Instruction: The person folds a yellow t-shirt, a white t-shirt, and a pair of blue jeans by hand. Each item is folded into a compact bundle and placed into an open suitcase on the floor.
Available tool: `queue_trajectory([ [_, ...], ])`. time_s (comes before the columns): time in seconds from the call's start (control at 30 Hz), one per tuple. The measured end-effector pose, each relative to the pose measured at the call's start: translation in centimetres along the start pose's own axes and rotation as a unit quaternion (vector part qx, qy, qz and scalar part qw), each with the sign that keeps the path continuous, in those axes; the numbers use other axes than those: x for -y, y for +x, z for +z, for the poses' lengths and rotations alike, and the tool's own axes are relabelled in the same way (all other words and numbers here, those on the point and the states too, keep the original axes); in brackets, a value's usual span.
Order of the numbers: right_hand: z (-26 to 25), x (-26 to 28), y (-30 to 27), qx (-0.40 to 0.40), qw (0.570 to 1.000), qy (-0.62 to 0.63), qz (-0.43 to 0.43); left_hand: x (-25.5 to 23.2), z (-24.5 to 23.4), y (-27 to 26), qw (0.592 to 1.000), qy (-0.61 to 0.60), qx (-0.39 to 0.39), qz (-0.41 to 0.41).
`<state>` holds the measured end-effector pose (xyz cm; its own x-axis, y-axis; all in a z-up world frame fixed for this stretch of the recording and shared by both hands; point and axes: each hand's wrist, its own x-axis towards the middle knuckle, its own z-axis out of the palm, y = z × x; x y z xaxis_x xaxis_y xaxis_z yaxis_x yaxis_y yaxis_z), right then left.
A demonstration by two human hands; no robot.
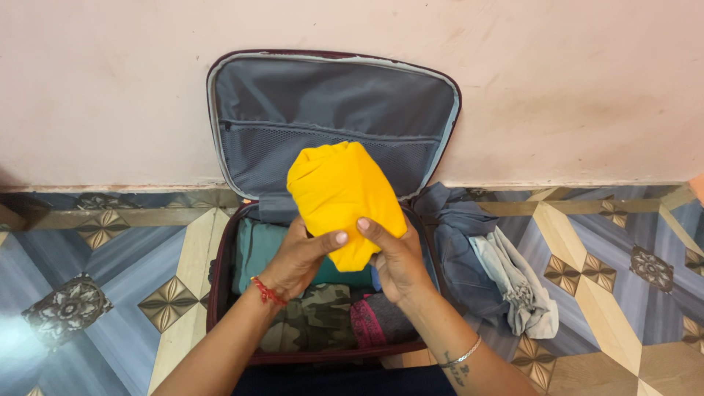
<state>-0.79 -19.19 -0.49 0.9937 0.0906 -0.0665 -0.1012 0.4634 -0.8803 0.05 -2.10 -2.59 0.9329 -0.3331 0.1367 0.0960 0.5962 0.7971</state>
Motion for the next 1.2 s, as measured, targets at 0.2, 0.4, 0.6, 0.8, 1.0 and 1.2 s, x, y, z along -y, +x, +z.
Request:
queue_trajectory([
  [0.2,-0.1,-1.1,0.0,-0.001,0.999,0.009,-0.043,0.2,0.8,0.2,0.996,0.066,-0.047,0.029],
  [0.4,-1.6,-1.6,1.0,-0.004,0.986,-0.167,0.001,0.4,-0.2,0.6,0.973,0.182,-0.136,0.039],
  [0.6,-3.4,-0.5,1.9,-0.081,0.966,-0.19,-0.156,0.9,-3.0,0.9,0.853,0.492,-0.158,0.07],
  [0.8,-4.5,1.1,1.4,-0.121,0.982,-0.099,-0.104,3.7,-6.7,2.7,0.699,0.714,-0.036,0.024],
  [1.0,-4.9,0.4,0.4,-0.082,0.989,-0.093,-0.087,11.5,-13.1,6.7,0.538,0.841,0.059,0.022],
  [1.2,-4.5,-0.5,-1.1,-0.037,0.997,-0.062,-0.018,20.0,-18.5,10.8,0.497,0.867,0.034,0.015],
])
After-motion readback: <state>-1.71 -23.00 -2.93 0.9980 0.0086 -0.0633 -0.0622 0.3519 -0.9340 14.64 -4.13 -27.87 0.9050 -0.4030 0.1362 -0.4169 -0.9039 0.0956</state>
